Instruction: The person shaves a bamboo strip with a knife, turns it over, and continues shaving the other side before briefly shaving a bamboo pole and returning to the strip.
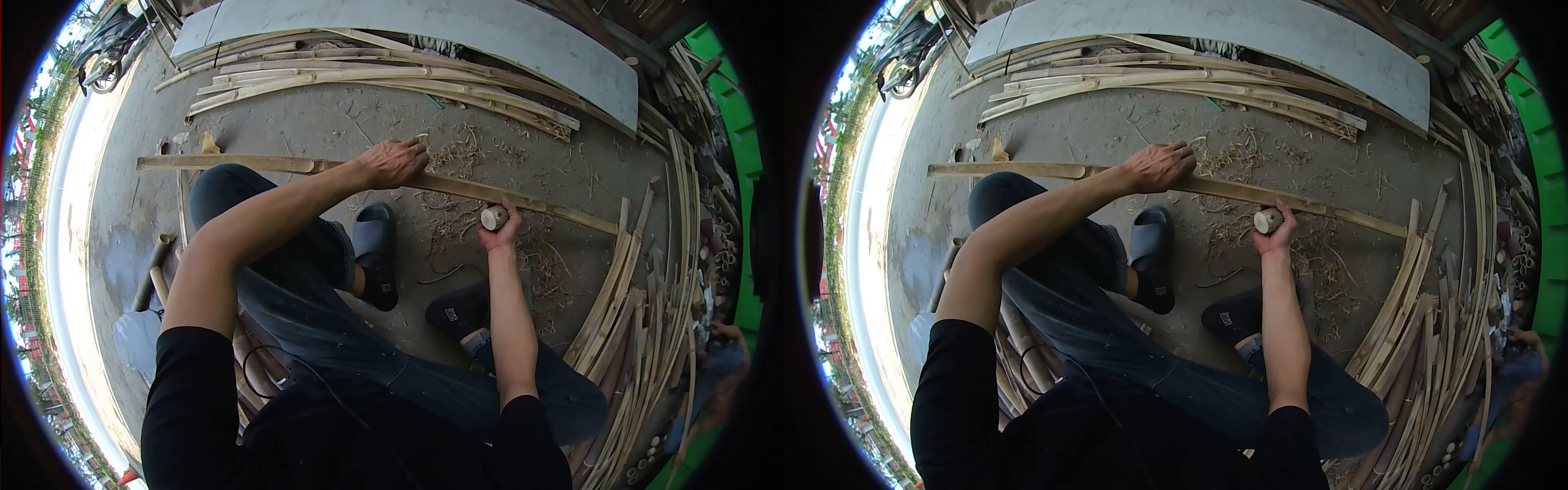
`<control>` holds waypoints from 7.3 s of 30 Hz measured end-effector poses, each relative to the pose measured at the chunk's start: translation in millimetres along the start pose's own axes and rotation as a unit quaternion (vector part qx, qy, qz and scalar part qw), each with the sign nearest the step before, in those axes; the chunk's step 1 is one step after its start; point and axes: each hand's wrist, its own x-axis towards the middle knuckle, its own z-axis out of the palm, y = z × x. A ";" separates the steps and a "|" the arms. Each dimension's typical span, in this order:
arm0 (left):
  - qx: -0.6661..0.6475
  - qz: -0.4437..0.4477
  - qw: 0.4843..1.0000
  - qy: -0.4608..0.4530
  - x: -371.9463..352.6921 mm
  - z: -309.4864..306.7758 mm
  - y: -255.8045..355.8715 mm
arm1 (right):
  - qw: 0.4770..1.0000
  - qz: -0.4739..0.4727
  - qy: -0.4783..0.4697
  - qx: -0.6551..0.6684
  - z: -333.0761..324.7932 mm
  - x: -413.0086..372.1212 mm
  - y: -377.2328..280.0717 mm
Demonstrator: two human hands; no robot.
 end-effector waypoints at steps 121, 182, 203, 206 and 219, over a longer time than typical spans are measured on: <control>0.264 -0.647 0.693 0.176 -319.7 -302.0 -22.7 | 0.985 -0.142 0.098 0.031 21.6 2.1 -82.7; -0.750 -0.107 0.331 0.562 -29.2 -107.2 56.1 | 0.520 -0.227 -0.075 -0.820 111.0 -207.8 1.4; -0.760 -0.005 0.442 0.476 -37.0 -113.2 59.0 | 0.515 -0.185 0.172 -0.819 0.5 -72.5 -125.9; -0.759 -0.014 0.454 0.466 -38.4 -112.5 52.4 | 0.507 -0.201 0.137 -0.827 27.2 -86.1 -111.1; -0.750 0.046 0.498 0.433 -61.2 -122.2 36.6 | 0.475 -0.148 0.050 -0.866 80.5 -113.8 -111.0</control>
